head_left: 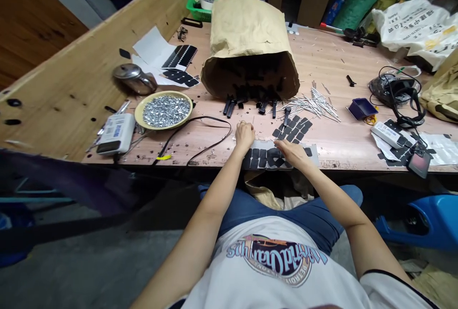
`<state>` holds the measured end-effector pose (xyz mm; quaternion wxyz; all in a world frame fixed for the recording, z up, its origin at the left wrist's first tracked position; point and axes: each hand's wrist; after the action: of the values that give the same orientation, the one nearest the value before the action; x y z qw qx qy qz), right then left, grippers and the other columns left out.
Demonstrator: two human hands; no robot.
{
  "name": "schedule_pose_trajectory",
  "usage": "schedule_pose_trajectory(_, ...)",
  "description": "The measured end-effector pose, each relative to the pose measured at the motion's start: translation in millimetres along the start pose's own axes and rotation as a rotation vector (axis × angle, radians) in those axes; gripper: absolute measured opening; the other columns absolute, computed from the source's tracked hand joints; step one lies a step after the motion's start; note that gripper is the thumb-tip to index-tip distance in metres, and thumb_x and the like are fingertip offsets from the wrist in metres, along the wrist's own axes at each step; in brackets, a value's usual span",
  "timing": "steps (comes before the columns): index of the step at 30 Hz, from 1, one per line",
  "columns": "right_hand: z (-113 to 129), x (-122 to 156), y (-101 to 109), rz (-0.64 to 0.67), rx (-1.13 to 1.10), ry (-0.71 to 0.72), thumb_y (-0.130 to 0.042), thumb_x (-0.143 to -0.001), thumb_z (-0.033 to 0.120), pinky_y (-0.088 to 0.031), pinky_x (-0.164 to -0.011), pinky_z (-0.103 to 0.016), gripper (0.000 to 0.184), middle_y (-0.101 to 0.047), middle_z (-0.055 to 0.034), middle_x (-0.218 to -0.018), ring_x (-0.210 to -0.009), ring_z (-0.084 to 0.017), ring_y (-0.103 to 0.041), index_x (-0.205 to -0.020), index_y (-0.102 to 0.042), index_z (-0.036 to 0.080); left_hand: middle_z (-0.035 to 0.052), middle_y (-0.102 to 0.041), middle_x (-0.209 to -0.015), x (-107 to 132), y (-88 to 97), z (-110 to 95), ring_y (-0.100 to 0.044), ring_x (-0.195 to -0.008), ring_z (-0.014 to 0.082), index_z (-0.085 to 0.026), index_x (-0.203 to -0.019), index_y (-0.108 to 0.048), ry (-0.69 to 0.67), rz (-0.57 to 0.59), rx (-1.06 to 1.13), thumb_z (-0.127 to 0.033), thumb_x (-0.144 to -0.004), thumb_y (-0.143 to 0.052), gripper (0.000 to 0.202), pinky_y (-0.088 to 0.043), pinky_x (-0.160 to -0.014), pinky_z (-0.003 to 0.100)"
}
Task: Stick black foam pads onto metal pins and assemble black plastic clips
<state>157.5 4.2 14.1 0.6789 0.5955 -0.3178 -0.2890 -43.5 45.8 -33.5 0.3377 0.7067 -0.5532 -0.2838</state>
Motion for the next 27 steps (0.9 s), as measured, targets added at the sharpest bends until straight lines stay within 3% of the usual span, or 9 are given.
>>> schedule_pose_trajectory(5, -2.4, 4.1, -5.3, -0.121, -0.195, -0.101, -0.035, -0.095, 0.024, -0.041, -0.064, -0.024, 0.029, -0.067, -0.007, -0.101, -0.081, -0.018, -0.063, -0.118, -0.051, 0.02, 0.0142, -0.062, -0.094, -0.1, -6.3, -2.9, -0.055, -0.103, 0.0289, -0.017, -0.07, -0.059, 0.018, -0.052, 0.115, -0.008, -0.075, -0.05, 0.013, -0.042, -0.093, 0.042)
schedule_pose_trajectory(8, 0.8, 3.2, -7.9, -0.221, -0.288, -0.124, -0.037, -0.094, 0.027, -0.043, -0.066, -0.025, 0.024, -0.067, -0.0061, -0.092, -0.08, -0.018, -0.063, -0.107, -0.056, 0.019, 0.0072, -0.062, -0.077, 8.6, -9.0, -6.2, -0.061, -0.086, 0.0215, -0.018, -0.067, -0.054, 0.097, -0.079, 0.472, -0.01, -0.074, -0.054, 0.011, -0.046, -0.085, 0.037)
schedule_pose_trajectory(11, 9.7, 1.8, -7.2, -0.336, -0.31, -0.117, -0.039, -0.094, 0.029, -0.044, -0.066, -0.025, 0.024, -0.063, -0.007, -0.093, -0.079, -0.017, -0.061, -0.092, -0.06, 0.02, 0.0003, -0.061, -0.067, 23.3, -13.7, -12.8, -0.061, -0.066, 0.0135, -0.017, -0.073, -0.053, 0.198, -0.018, 0.962, -0.015, -0.072, -0.061, 0.008, -0.049, -0.071, 0.029)
schedule_pose_trajectory(15, 22.8, 0.6, -2.0, -0.348, -0.244, -0.164, -0.037, -0.095, 0.033, -0.04, -0.059, -0.024, 0.029, -0.061, -0.0074, -0.093, -0.074, -0.016, -0.059, -0.089, -0.063, 0.02, -0.0029, -0.064, -0.069, 44.2, -18.2, -21.7, -0.063, -0.062, 0.0088, -0.017, -0.087, -0.051, 0.234, 0.045, 1.368, -0.02, -0.065, -0.072, 0.03, -0.048, -0.066, 0.023)
schedule_pose_trajectory(20, 29.7, 2.4, 5.8, -0.286, -0.151, -0.23, -0.034, -0.096, 0.034, -0.035, -0.054, -0.024, 0.033, -0.062, -0.007, -0.094, -0.07, -0.015, -0.059, -0.091, -0.064, 0.02, -0.0043, -0.064, -0.068, 59.3, -20.0, -30.6, -0.064, -0.063, 0.0091, -0.019, -0.092, -0.049, 0.188, 0.078, 1.428, -0.026, -0.062, -0.077, 0.042, -0.048, -0.066, 0.023)
schedule_pose_trajectory(27, 30.1, 3.9, 4.5, -0.246, -0.109, -0.249, -0.034, -0.096, 0.029, -0.033, -0.054, -0.024, 0.029, -0.064, -0.0077, -0.092, -0.07, -0.016, -0.06, -0.092, -0.06, 0.018, -0.0061, -0.061, -0.062, 65.9, -21.3, -38.2, -0.062, -0.06, 0.0094, -0.018, -0.089, -0.048, 0.057, -0.037, 1.381, -0.027, -0.06, -0.077, 0.042, -0.049, -0.065, 0.024)
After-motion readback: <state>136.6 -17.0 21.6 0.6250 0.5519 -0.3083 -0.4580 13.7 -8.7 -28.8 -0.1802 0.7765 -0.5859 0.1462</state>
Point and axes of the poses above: each hand's wrist, its own x-axis away from the middle knuckle, its own y-axis out of the back of the hand, z = x × y
